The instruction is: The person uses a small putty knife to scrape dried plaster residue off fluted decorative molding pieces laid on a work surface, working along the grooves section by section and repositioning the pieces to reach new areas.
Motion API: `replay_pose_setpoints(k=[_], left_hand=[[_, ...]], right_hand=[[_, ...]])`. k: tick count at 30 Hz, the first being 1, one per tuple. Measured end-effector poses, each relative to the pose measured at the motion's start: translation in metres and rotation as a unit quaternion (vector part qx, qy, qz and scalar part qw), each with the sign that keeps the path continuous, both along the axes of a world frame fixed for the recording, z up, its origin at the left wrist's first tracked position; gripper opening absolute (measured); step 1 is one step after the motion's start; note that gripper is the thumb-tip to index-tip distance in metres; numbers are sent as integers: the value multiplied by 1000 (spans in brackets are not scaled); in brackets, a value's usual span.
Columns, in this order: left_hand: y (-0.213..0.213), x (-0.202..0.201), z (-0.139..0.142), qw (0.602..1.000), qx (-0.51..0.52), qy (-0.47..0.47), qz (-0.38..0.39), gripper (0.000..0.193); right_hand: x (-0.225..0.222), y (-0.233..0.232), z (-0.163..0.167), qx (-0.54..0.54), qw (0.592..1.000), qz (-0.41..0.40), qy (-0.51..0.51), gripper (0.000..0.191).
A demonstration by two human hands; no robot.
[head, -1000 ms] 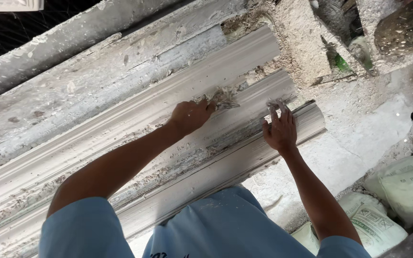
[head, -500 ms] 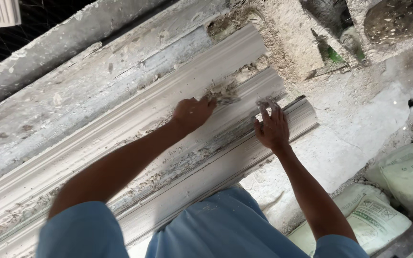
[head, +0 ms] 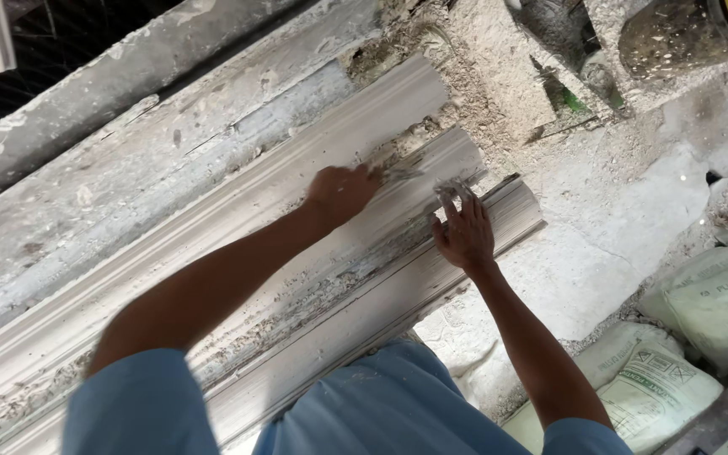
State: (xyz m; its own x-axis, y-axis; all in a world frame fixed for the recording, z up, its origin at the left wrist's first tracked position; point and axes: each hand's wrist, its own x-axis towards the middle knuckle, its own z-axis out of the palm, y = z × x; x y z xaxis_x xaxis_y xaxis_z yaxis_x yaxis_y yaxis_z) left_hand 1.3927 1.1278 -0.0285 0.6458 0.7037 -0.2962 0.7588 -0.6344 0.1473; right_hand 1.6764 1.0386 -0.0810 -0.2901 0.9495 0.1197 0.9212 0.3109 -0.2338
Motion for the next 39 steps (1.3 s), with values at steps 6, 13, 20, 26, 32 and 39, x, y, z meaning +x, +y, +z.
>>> replay_pose_setpoints(k=[6,13,20,26,32,39], left_hand=[[26,52,-2,988,-124,-5,93,22],[49,85,2,998,9,-48,33,29],[76,141,16,987,-2,-106,117,12],[66,117,25,975,173,-124,69,31],[-69,19,25,898,-52,-300,318,36],[-270,-62,6,740,-91,-397,535,34]], right_hand=[[1,1,4,33,999,14,26,50],[2,1,7,36,999,13,27,51],[7,3,1,33,999,6,40,51],[8,0,5,-2,999,-10,36,53],[7,2,7,19,999,3,32,48],[8,7,-7,44,998,46,2,52]])
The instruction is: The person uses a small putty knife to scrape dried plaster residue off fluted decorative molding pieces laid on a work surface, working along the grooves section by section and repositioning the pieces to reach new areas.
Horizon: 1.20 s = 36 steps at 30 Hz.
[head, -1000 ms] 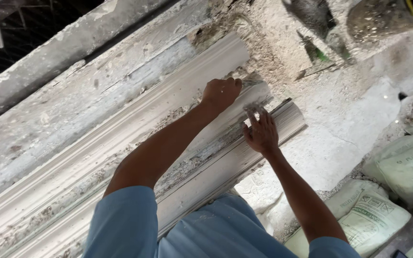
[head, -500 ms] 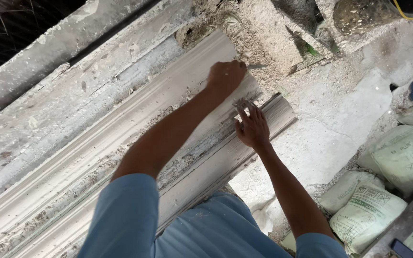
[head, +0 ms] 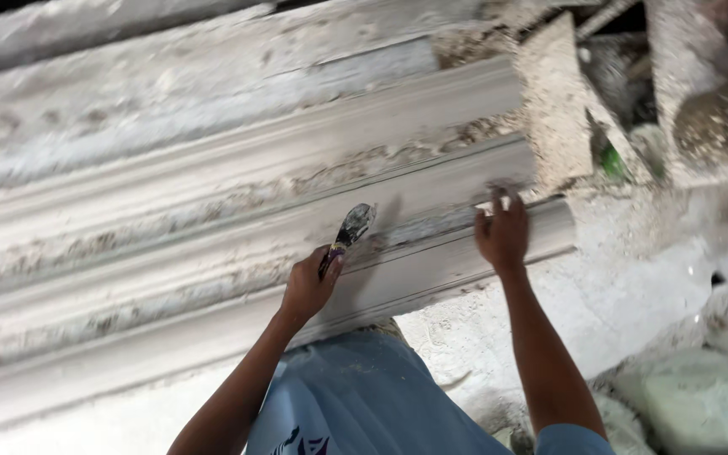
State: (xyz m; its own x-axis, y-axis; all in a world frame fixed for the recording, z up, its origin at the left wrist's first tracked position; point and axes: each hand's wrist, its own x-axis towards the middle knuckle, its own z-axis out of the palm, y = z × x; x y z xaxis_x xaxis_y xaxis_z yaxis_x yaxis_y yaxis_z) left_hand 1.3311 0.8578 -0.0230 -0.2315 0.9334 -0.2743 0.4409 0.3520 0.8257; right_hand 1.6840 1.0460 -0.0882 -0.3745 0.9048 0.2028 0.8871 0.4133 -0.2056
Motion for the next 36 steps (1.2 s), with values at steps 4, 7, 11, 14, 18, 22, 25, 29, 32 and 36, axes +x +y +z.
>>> replay_pose_setpoints(k=[4,7,11,14,18,22,25,29,32,36], left_hand=[[-54,-33,7,998,-9,15,58,34],[-92,-60,20,994,29,16,104,35],[-177,-95,30,978,71,-12,195,33],[-262,-123,30,960,81,-21,268,32],[-394,-163,36,928,144,11,344,32],[-520,-199,53,885,52,5,463,33],[-594,-220,61,843,54,45,534,33],[-647,-249,52,794,83,63,599,31],[-665,-272,35,765,83,2,639,33],[-686,-316,6,747,115,41,653,32]], right_hand=[[-14,-12,7,61,996,43,46,40],[-47,-39,14,96,986,71,117,33],[-135,-109,16,62,965,119,225,37],[-225,-180,13,40,947,194,253,29],[-344,-304,17,-54,900,279,329,30],[-460,-416,39,-123,841,393,351,23],[-528,-485,53,-181,804,453,340,25],[-599,-535,57,-201,741,553,324,15],[-647,-562,47,-269,714,560,324,15],[-715,-587,27,-321,722,532,305,18]])
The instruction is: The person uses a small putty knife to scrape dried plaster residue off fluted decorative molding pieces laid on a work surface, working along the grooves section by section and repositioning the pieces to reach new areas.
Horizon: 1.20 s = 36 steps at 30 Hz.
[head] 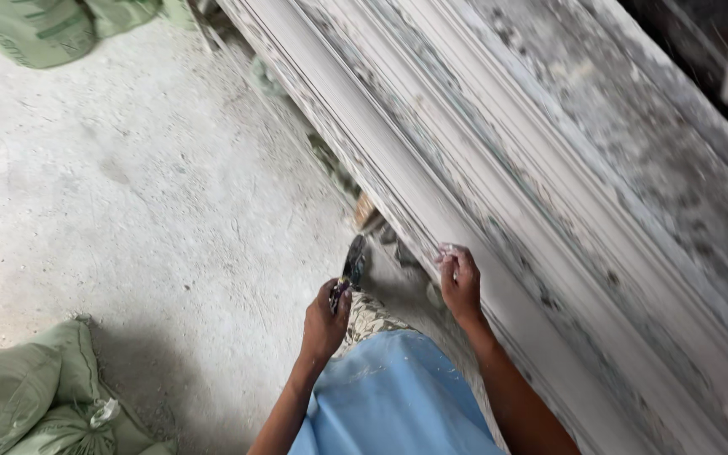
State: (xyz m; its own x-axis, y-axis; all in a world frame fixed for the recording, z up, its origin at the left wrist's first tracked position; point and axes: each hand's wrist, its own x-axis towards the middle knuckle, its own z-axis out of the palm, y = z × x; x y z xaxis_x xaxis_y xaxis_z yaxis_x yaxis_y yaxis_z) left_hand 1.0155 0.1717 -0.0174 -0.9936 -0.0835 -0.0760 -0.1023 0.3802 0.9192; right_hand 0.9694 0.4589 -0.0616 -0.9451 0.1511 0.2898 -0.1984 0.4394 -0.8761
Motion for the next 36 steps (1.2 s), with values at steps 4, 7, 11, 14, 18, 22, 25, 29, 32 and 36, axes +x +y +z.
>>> replay_pose_setpoints(k=[4,7,11,14,18,22,25,29,32,36], left_hand=[[-35,-72,-24,999,8,-14,28,34],[-58,-142,-27,998,-24,-17,61,38],[-83,-239,-13,993,-50,37,102,40],[-93,-299,-4,987,48,-76,135,45],[-108,-383,-11,988,103,-61,95,56],[-128,-494,-29,998,38,43,34,58],[-137,-584,-34,995,26,98,26,59],[-138,-706,-34,995,37,88,32,63],[-128,-772,-34,995,56,61,49,61],[-111,-804,-35,998,-10,-27,48,67]], right_hand=[[-92,-38,-10,-138,987,37,-80,23],[-165,-56,-2,-68,991,50,-108,24],[-261,-81,21,5,990,106,-89,24],[-322,-92,37,50,980,115,-157,29],[-399,-112,43,63,981,113,-144,31],[-485,-137,43,108,990,88,-24,25],[-533,-159,44,175,982,63,-26,27],[-623,-178,37,231,970,60,-53,35],[-671,-187,19,302,940,20,-155,40],[-686,-191,0,369,926,7,-76,47]])
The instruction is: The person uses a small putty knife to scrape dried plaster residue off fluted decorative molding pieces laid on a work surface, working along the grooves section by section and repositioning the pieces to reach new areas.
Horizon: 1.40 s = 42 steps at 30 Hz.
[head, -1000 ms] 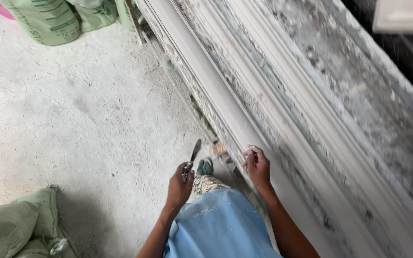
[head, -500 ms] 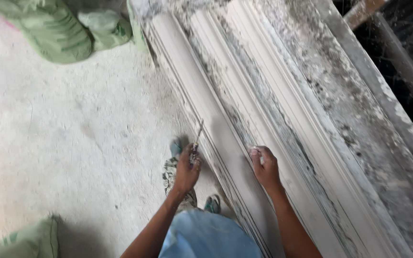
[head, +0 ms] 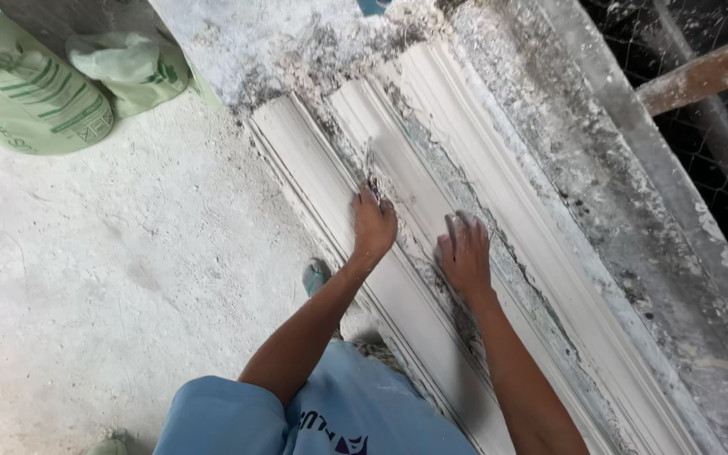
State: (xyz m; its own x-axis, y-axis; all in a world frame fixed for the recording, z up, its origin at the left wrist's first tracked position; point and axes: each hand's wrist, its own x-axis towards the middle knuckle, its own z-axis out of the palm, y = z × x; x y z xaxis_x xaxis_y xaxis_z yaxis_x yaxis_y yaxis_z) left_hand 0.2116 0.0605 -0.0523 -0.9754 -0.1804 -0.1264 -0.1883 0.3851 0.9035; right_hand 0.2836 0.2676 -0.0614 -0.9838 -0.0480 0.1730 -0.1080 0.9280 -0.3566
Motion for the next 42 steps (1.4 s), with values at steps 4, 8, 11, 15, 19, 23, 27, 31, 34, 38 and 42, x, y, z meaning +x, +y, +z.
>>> replay_pose_setpoints(k=[4,8,11,15,19,23,27,31,34,38,42], left_hand=[[15,-8,8,998,46,-41,-35,73],[26,-20,31,986,36,-156,-34,80],[33,-20,53,987,30,-157,-25,82],[37,-15,73,963,110,-245,-22,78],[36,-25,86,958,127,-255,-19,79],[37,-29,96,967,117,-228,-14,76],[39,-22,89,961,95,-254,-51,78],[38,-26,54,966,61,-246,-54,73],[37,-31,28,993,17,-119,-5,71],[28,-38,22,998,-1,-52,-25,75],[18,-46,36,966,71,-247,2,73]], right_hand=[[4,-2,-4,-4,1000,4,10,46],[5,-6,0,-9,1000,-24,-11,47],[5,-7,3,-23,999,-21,-1,47],[5,-6,5,-20,999,-25,-21,48],[6,-6,4,-24,999,-31,-21,47],[7,-5,3,-39,998,-38,-29,48],[5,-4,1,-26,999,-35,-21,48],[6,-3,0,-25,999,-29,-11,47],[8,-3,0,-25,999,-29,-10,46],[8,-3,0,-31,999,-23,-4,45],[7,-3,-1,-23,999,-29,-8,45]])
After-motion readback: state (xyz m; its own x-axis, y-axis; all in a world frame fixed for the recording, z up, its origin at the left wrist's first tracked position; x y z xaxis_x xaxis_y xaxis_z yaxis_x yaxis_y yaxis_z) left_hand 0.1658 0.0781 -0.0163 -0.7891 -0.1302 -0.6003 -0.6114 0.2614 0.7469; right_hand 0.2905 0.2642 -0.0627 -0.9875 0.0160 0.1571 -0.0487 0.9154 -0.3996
